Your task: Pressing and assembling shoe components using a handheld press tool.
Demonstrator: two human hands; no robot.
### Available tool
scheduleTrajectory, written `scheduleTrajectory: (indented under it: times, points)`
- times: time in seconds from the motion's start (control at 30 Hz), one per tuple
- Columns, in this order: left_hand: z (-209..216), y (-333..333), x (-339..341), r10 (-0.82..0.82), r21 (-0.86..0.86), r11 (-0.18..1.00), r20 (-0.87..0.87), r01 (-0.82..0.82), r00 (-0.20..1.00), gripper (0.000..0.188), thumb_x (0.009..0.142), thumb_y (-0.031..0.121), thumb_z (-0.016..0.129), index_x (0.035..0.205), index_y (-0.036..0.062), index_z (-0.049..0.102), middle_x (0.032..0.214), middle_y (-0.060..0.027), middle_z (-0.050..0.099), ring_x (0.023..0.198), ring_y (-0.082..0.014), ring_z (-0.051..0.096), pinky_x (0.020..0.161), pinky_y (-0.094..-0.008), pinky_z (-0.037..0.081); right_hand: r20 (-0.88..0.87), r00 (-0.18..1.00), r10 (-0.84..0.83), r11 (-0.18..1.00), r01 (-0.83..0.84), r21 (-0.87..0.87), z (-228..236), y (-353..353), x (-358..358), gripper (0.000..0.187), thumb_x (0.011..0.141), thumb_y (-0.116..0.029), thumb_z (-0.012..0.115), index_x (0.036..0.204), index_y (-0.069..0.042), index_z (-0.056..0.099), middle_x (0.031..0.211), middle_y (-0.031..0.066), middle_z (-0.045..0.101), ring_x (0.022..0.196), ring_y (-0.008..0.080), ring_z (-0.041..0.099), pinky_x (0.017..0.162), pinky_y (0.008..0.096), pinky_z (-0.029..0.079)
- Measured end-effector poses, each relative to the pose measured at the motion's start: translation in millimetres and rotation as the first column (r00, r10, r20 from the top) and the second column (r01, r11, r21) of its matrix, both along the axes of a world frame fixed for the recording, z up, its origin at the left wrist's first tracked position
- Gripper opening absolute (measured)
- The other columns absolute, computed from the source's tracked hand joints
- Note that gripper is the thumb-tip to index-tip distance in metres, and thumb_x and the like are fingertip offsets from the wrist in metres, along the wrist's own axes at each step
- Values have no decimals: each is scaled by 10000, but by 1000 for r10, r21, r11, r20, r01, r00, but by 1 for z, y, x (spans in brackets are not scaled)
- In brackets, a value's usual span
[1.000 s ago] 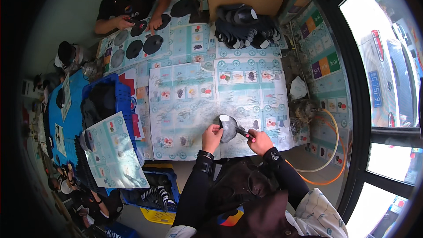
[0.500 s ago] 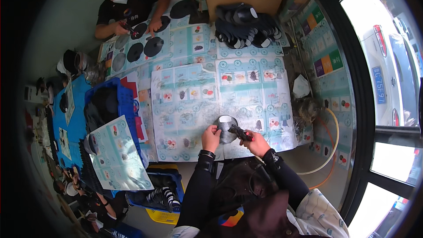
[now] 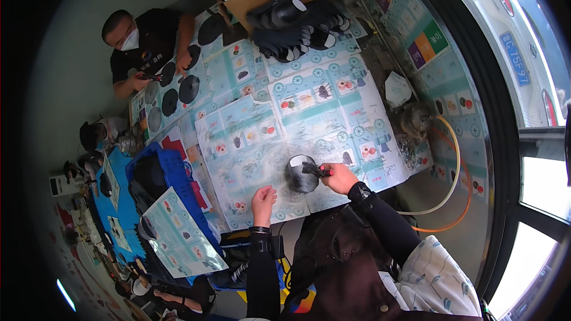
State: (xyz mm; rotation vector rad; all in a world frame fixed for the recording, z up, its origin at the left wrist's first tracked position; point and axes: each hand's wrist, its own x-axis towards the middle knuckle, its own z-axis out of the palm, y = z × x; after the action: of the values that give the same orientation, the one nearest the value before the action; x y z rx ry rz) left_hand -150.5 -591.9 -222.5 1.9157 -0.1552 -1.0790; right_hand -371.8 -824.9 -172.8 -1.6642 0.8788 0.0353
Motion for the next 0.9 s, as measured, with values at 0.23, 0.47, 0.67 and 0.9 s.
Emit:
scheduleTrajectory:
  times: [0.23, 0.47, 0.67, 0.9]
  points:
    - [3, 3, -2, 58, -11, 998, -72, -59, 996, 296, 1009, 186, 643, 1243, 5, 631, 1077, -100, 718, 883, -139, 670, 754, -247, 528, -68, 997, 42, 989, -32, 141, 1, -4, 4, 373, 781, -228, 652, 1093, -33, 711, 948, 267, 700, 935, 454, 656, 848, 474, 527]
    - [8, 3, 2, 93, -5, 996, -73, -94, 993, 298, 1013, 188, 641, 1257, 18, 633, 1076, -90, 717, 887, -130, 663, 759, -239, 522, -63, 997, -45, 991, 53, 121, -5, -8, 5, 401, 780, -227, 654, 1136, -54, 716, 944, 264, 706, 946, 441, 667, 851, 465, 530]
    - [13, 7, 5, 100, 16, 995, -57, -99, 993, 289, 1017, 194, 633, 1255, 29, 638, 1087, -87, 719, 897, -129, 663, 766, -245, 524, -24, 999, 30, 983, -25, 184, -4, -7, 6, 307, 784, -204, 658, 1041, -43, 703, 834, 226, 676, 817, 398, 644, 781, 436, 512]
    - [9, 10, 7, 110, 23, 994, -60, -109, 992, 281, 1020, 196, 629, 1252, 38, 642, 1088, -86, 722, 899, -128, 664, 770, -249, 527, -74, 997, 17, 990, -7, 141, -5, -8, 7, 421, 777, -237, 665, 1151, -54, 722, 959, 278, 701, 963, 446, 665, 868, 466, 532]
